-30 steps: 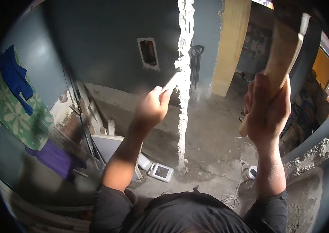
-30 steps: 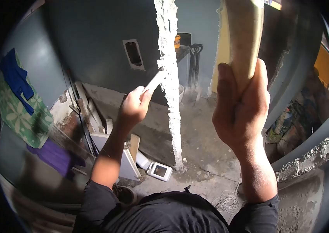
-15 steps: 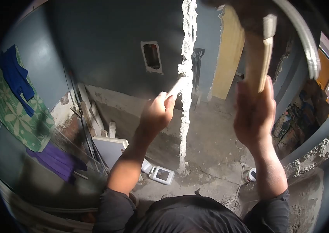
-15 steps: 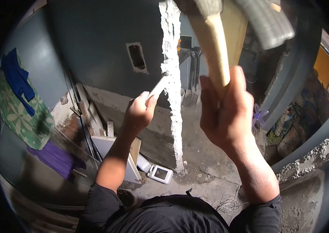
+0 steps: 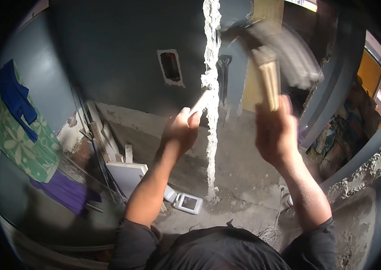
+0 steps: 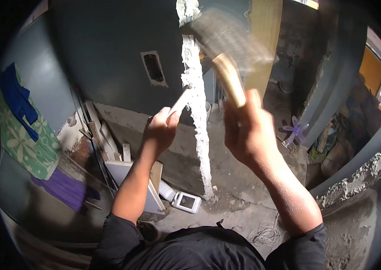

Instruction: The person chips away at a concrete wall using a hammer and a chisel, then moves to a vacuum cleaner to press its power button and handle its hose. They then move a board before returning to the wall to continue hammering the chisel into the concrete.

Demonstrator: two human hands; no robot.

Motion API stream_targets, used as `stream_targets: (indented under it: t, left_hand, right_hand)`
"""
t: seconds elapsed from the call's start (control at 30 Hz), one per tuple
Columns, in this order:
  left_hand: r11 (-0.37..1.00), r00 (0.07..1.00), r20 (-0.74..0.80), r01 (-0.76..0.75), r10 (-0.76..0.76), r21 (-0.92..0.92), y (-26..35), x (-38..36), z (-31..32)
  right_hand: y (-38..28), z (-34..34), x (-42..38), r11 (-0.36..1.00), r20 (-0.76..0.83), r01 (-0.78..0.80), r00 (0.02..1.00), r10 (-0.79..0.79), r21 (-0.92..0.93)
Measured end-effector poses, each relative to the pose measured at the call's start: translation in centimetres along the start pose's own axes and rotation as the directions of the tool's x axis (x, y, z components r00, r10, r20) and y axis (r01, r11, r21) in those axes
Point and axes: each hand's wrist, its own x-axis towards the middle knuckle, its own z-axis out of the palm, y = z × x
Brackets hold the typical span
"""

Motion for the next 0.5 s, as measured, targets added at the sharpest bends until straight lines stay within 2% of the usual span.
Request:
stream_targets:
  t: [0.03, 0.07, 0.13, 0.2, 0.23, 0.27, 0.3, 0.33, 0.37, 0.4, 0.43, 0.47, 0.5]
  left_hand:
    - [0.999, 0.999, 0.014, -0.03, 0.03, 0.026, 0.0, -0.2, -0.2]
    - [0.999, 0.999, -0.004, -0.051, 0.051, 0.014, -0.7, -0.2, 0.2]
    - [0.996, 0.996, -0.023, -0.089, 0.089, 0.005, -2.2, 0.4, 0.9]
    - [0.995, 0.998, 0.034, -0.04, 0.043, -0.096, -3.4, 0.5, 1.1]
    - [0.994, 0.998, 0.034, -0.041, 0.044, -0.097, -4.1, 0.4, 1.3]
    - [0.909, 0.979, 0.187, 0.146, -0.077, -0.39, -4.8, 0.1, 1.5]
    - [0.713, 0.923, 0.362, 0.343, -0.133, -0.612, -5.7, -0.2, 1.9]
    - [0.527, 0.851, 0.495, 0.504, -0.172, -0.684, -7.3, -0.9, 3.2]
    - [0.735, 0.923, 0.383, 0.28, -0.029, -0.618, -9.4, -2.5, 5.3]
    - [0.916, 0.948, 0.0, -0.308, 0.319, -0.258, -8.3, -4.4, 6.0]
    - [0.916, 0.938, 0.087, -0.304, 0.336, -0.263, -8.6, -6.1, 6.4]
    - [0.884, 0.928, 0.07, -0.324, 0.367, -0.337, -7.9, -7.2, 6.4]
    - [0.885, 0.912, 0.024, -0.39, 0.408, -0.254, -8.1, -7.7, 6.6]
  right_hand:
    - [2.0, 0.9, -1.0, 0.997, 0.184, -0.047, 0.981, 0.059, -0.067]
    - [2.8, 1.1, -1.3, 0.957, 0.428, -0.177, 0.865, 0.263, -0.228]
    - [2.0, -0.3, -2.1, 0.956, 0.417, -0.213, 0.864, 0.282, -0.203]
    - [1.2, -1.2, -3.3, 0.947, 0.403, -0.288, 0.857, 0.32, -0.141]
    - [1.8, -0.8, -5.1, 0.958, 0.33, -0.277, 0.899, 0.287, -0.076]
    - [2.0, -0.2, -7.2, 0.951, 0.266, -0.309, 0.916, 0.301, -0.011]
    - [2.4, 0.6, -9.4, 0.942, 0.199, -0.332, 0.928, 0.315, 0.055]
    - [3.6, 1.9, -12.1, 0.92, 0.175, -0.36, 0.927, 0.333, 0.155]
    - [5.2, 3.2, -15.0, 0.89, 0.156, -0.379, 0.924, 0.349, 0.254]
    - [7.4, 3.9, -17.9, 0.786, 0.321, -0.586, 0.796, 0.513, 0.197]
    - [9.1, 4.4, -20.9, 0.643, 0.464, -0.758, 0.609, 0.643, 0.104]
    - [9.5, 4.8, -23.7, 0.647, 0.413, -0.761, 0.601, 0.685, 0.034]
    - [9.9, 5.1, -25.7, 0.648, 0.355, -0.761, 0.596, 0.72, -0.036]
